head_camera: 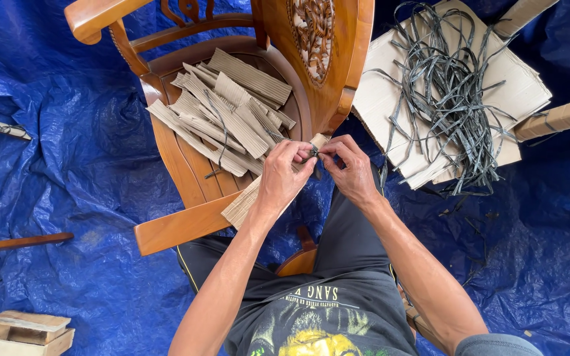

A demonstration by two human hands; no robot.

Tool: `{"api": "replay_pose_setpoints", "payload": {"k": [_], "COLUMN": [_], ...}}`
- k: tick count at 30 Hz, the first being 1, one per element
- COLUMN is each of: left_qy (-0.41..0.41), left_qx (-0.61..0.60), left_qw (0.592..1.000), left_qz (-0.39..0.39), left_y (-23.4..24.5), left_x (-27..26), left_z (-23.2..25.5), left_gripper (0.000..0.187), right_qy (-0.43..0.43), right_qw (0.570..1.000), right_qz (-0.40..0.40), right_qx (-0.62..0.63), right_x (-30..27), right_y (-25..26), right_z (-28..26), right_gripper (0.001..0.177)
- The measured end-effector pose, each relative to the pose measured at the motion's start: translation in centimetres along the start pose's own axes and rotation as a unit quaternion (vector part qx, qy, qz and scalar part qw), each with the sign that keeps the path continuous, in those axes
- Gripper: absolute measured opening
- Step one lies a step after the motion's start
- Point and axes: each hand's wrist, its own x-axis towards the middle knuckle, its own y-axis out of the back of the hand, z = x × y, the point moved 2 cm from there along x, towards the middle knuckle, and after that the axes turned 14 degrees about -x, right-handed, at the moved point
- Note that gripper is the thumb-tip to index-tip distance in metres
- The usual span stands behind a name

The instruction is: Wrapping a wooden chair with protective cardboard and securing it with ties.

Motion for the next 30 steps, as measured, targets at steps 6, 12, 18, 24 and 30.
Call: {"api": "replay_pose_setpoints", "payload": {"k": [6,12,18,24,30], "left_qy": [0.078,0.064,0.018,0.018,0.017], "left_qx": [-0.041,-0.052,-0.052,-0.048,-0.035], "left_qw": [0.996,0.996,0.998,0.999,0.999], "left_qz": [0.016,0.019,0.018,0.008,0.008], "left_y": [-0.1,0.0,0.2,0.2,0.0], "left_x": [0.2,0.0,0.1,-0.1,0.0], "left_z": [-0.6,-0.8,-0.1,-0.1,-0.2], "left_gripper": [0.026,0.029,0.037,0.037,0.037], "right_qy": [-0.033,-0.024,-0.029,-0.456,-0.468], "right_qw": [0.999,1.000,0.996,0.845,0.843], "right_qz": [-0.016,-0.007,0.077,0.230,0.264], "right_qx": [0.019,0.016,0.037,0.161,-0.017], "right_x": [0.2,0.0,-1.3,-5.0,-9.7], "right_y": [-0.1,-0.4,0.2,-1.6,-2.2], "right_z": [-0.3,-0.1,0.1,14.0,25.3], "right_gripper": [0.011,0.011,0.022,0.013,0.014]}}
